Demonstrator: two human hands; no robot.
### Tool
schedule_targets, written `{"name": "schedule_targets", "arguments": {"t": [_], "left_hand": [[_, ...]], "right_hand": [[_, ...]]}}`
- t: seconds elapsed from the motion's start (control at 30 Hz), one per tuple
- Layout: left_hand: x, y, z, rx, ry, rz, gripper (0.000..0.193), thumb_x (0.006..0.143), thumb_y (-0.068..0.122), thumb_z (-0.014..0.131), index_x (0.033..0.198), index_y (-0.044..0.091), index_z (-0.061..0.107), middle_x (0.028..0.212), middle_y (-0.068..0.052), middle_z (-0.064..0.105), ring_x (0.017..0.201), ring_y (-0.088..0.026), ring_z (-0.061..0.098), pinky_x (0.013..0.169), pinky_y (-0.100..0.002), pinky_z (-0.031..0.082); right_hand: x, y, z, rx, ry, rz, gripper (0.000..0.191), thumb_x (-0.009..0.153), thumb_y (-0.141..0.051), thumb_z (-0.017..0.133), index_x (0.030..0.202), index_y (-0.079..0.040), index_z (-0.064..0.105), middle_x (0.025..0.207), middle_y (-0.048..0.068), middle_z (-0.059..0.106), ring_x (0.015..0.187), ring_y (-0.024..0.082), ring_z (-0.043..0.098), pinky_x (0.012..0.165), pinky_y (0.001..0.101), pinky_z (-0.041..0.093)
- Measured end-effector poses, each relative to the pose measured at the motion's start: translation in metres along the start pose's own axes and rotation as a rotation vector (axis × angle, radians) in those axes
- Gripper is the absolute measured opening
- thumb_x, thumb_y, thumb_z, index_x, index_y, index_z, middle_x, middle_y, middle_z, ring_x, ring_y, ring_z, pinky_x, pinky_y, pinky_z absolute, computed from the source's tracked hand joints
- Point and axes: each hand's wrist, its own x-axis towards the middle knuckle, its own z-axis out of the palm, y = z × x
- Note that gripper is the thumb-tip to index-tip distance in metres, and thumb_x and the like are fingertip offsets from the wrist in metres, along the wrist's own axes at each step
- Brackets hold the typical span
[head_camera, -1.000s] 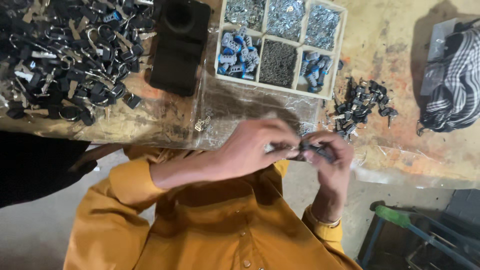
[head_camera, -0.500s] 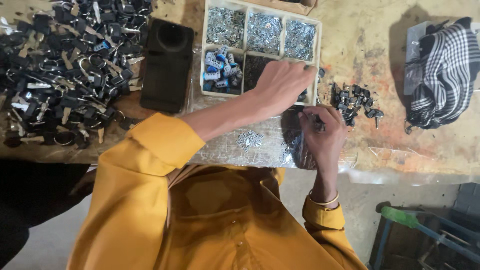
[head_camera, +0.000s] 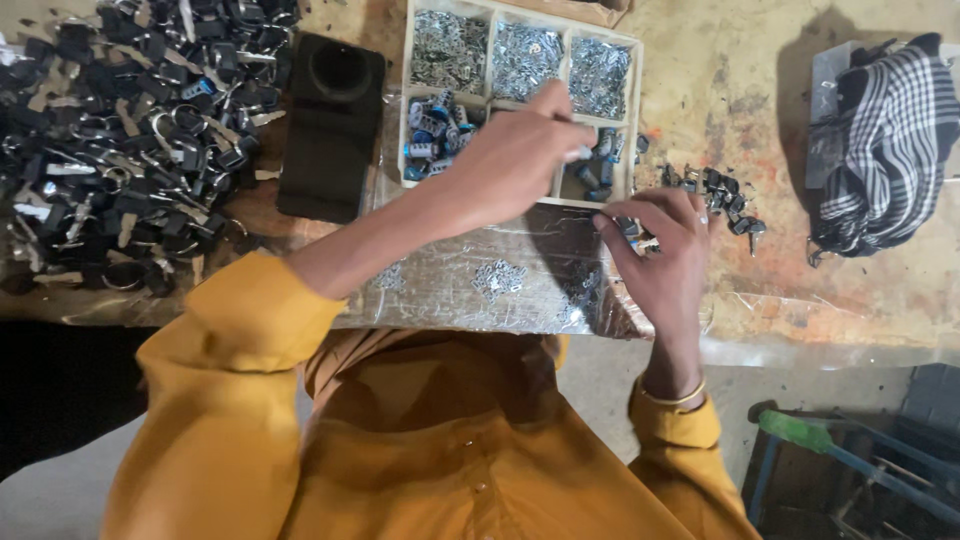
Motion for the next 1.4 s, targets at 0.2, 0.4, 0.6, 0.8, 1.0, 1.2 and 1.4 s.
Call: {"name": "schedule_targets", "arguments": {"t": [0.2,0.4,0.6,0.8,1.0,1.2,1.4], "left_hand": [[-0.055,0.006,-0.053,-0.483,0.084,-0.200,0.019,0.101,0.014,0.068,0.115,0.002,0.062,0.102,-0.004,0.067,0.078,-0.014,0.076,0.064,-0.026,0.059],[-0.076,-0.002,-0.059,-0.526,0.359,0.055,0.021,0.089,0.007,0.082,0.108,0.002,0.076,0.109,-0.010,0.065,0.087,-0.011,0.073,0.075,-0.024,0.066],[-0.074,-0.014,-0.036,-0.731,0.369,-0.096,0.024,0.093,0.006,0.081,0.116,0.003,0.075,0.106,-0.007,0.080,0.095,-0.010,0.075,0.084,-0.024,0.065],[-0.068,-0.023,-0.019,-0.647,0.460,-0.024,0.024,0.094,0.005,0.081,0.118,0.003,0.075,0.113,-0.009,0.079,0.098,-0.012,0.078,0.084,-0.026,0.068],[-0.067,-0.027,-0.017,-0.672,0.437,-0.103,0.029,0.093,0.007,0.080,0.121,0.002,0.073,0.100,-0.008,0.080,0.092,-0.011,0.078,0.082,-0.025,0.067],[-0.066,-0.028,-0.019,-0.594,0.497,-0.044,0.024,0.091,0.005,0.082,0.114,0.000,0.076,0.109,-0.012,0.079,0.096,-0.016,0.079,0.082,-0.026,0.067],[-0.066,-0.030,-0.017,-0.565,0.468,-0.076,0.024,0.088,0.007,0.085,0.109,0.001,0.076,0.105,-0.011,0.080,0.093,-0.016,0.080,0.080,-0.027,0.068]], "right_hand": [[0.044,-0.015,0.016,-0.048,-0.093,-0.222,0.015,0.090,-0.023,0.087,0.103,-0.020,0.081,0.103,0.003,0.064,0.100,0.023,0.058,0.089,0.0432,0.033],[0.076,-0.027,0.050,-0.084,-0.170,-0.320,0.017,0.087,-0.026,0.086,0.099,-0.017,0.079,0.099,0.003,0.063,0.100,0.027,0.057,0.088,0.0444,0.033],[0.082,-0.022,0.053,0.021,-0.192,-0.254,0.012,0.088,-0.016,0.083,0.099,-0.017,0.079,0.097,0.001,0.065,0.100,0.025,0.060,0.087,0.0435,0.031],[0.090,-0.015,0.046,0.105,-0.121,-0.211,0.015,0.085,-0.015,0.087,0.097,-0.018,0.079,0.101,0.000,0.068,0.104,0.023,0.060,0.092,0.0427,0.034],[0.091,-0.015,0.050,0.229,-0.174,-0.309,0.018,0.082,-0.012,0.089,0.094,-0.009,0.076,0.104,0.002,0.068,0.104,0.023,0.062,0.093,0.0398,0.036],[0.085,-0.018,0.065,1.133,-0.185,0.056,0.008,0.099,-0.002,0.076,0.104,-0.004,0.072,0.119,0.007,0.063,0.104,0.013,0.057,0.088,0.0264,0.044],[0.075,-0.022,0.076,1.375,-0.329,0.130,0.012,0.105,0.004,0.063,0.114,0.002,0.070,0.124,0.008,0.061,0.114,0.014,0.058,0.099,0.0278,0.048]]}}
